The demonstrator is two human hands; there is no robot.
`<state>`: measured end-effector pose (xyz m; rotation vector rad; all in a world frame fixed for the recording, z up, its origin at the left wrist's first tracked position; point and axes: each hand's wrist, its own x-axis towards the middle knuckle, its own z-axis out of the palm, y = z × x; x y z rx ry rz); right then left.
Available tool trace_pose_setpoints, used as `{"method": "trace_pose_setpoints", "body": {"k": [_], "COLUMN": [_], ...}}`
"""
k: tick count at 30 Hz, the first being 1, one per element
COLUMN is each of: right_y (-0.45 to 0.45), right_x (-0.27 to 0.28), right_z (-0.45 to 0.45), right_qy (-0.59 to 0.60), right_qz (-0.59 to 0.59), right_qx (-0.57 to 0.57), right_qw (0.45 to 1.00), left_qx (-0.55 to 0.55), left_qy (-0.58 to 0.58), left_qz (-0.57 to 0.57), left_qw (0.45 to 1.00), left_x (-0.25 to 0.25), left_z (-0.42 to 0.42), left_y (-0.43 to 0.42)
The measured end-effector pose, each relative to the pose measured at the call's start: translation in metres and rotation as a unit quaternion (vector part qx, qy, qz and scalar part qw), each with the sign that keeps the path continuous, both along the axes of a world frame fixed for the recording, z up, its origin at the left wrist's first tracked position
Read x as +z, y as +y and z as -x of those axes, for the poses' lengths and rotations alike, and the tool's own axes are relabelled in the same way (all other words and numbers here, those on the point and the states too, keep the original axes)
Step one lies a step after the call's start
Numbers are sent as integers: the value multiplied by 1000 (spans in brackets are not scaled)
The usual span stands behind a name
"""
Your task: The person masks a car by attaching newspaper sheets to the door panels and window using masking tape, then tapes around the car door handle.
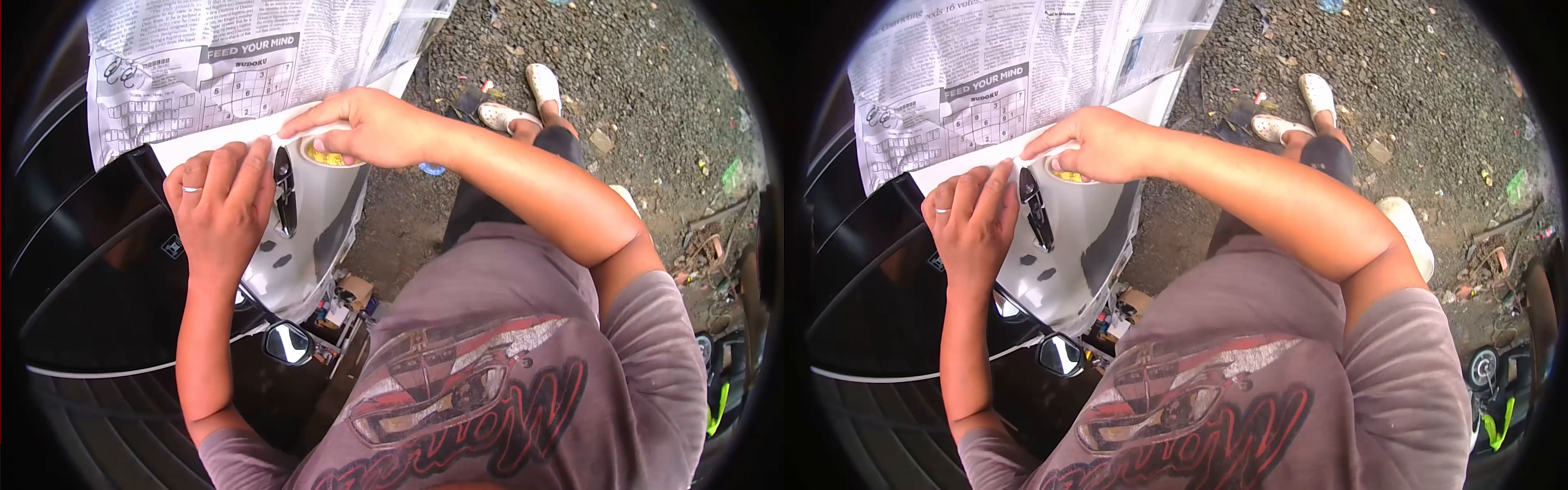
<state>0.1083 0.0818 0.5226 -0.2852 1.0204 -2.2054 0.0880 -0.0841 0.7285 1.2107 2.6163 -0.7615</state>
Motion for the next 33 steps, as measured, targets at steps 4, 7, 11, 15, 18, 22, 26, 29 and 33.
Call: {"method": "trace_pose_setpoints", "body": {"k": [4, 7, 11, 15, 18, 22, 26, 29, 33], "right_y": [-7, -17, -44, -63, -82, -109, -112, -106, -115], "right_x": [-12, -25, -36, -40, -55, -60, -72, -78, -72], "right_z": [-4, -6, -27, -41, -46, -51, -54, -54, -57], "right_qy": [90, 140, 152, 63, 156, 201, 173, 188, 191], "right_qz": [-2, -3, 43, 77, 29, 32, 59, 59, 45], "right_qx": [-47, -94, -218, -221, -348, -426, -431, -433, -441], "right_qw": [995, 986, 963, 970, 924, 882, 884, 880, 876], "left_qx": [-24, -46, -79, -148, -205, -222, -228, -208, -194], "left_qy": [-38, -55, -46, -28, 9, 11, 14, 16, 6], "left_qz": [27, 46, 60, 73, 64, 70, 56, 59, 73], "left_qw": [999, 996, 994, 986, 977, 972, 972, 976, 978], "left_x": [0, -2, -6, -11, -19, -19, -23, -23, -22], "left_z": [5, 10, 8, 11, 14, 19, 13, 13, 10], "left_y": [10, 12, 10, -1, -12, -24, -21, -16, -13]}}
